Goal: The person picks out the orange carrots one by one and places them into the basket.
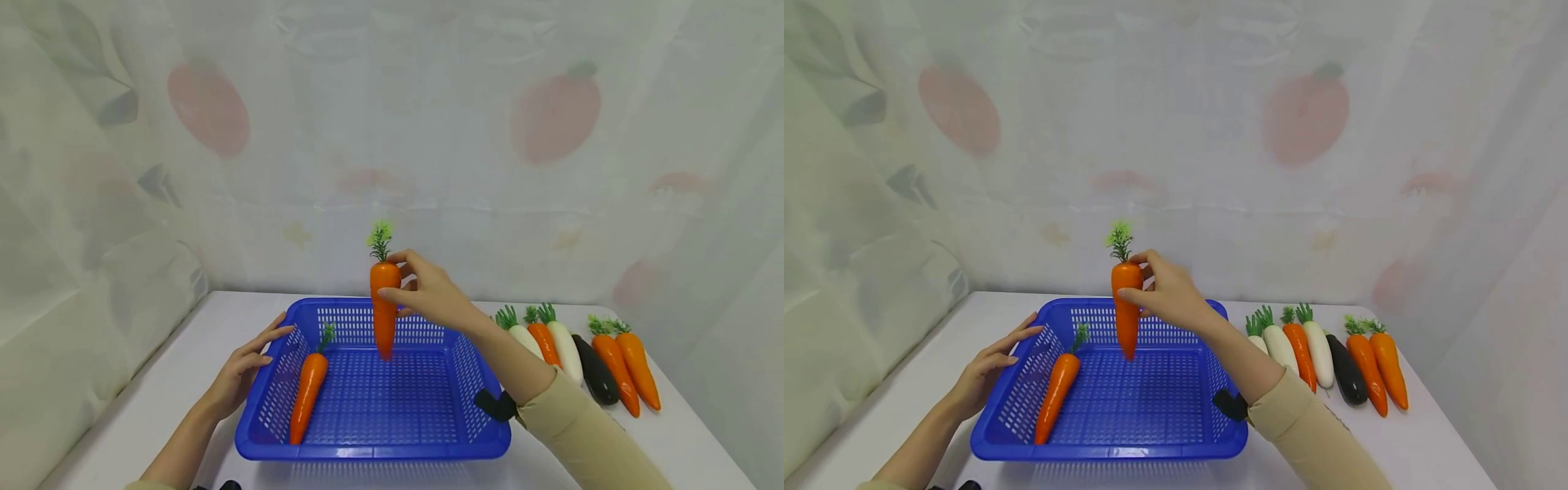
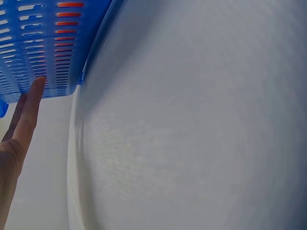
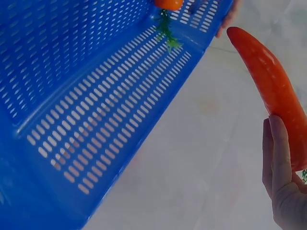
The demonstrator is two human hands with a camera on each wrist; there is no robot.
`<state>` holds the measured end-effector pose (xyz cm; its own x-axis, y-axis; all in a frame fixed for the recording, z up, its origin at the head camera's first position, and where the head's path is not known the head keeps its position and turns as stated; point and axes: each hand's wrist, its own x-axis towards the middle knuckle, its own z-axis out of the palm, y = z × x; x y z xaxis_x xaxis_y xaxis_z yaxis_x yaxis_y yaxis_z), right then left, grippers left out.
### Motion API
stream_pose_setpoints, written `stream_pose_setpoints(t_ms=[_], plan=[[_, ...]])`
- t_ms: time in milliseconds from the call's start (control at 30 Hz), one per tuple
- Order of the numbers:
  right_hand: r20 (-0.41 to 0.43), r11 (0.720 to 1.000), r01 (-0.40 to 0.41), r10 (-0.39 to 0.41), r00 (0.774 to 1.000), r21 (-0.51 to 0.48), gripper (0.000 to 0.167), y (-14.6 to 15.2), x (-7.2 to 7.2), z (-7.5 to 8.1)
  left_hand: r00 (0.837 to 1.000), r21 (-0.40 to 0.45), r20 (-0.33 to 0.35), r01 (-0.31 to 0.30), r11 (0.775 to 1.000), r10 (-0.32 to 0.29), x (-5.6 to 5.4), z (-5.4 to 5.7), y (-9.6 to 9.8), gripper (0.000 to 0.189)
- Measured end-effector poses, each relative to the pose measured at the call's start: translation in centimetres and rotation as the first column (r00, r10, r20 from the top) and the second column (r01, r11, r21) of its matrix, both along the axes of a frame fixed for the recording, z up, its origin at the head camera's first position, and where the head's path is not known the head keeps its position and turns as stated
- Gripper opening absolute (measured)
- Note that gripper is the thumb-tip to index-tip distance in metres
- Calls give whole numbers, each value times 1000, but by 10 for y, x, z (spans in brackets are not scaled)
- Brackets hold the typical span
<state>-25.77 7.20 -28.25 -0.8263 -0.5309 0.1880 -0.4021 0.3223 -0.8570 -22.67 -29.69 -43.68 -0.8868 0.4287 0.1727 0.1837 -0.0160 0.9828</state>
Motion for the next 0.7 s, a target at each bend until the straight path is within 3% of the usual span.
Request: stream_pose_setpoints(t_ms=[333, 700], plan=[[9, 1000, 8, -8, 1000, -5, 54, -34, -13, -16, 1000, -11, 1, -2, 1000, 2, 0, 0, 0, 54], [178, 997, 30, -15, 984, -78, 56, -68, -19, -40, 1000, -25, 7, -17, 1000, 17, 0, -2, 0, 54]])
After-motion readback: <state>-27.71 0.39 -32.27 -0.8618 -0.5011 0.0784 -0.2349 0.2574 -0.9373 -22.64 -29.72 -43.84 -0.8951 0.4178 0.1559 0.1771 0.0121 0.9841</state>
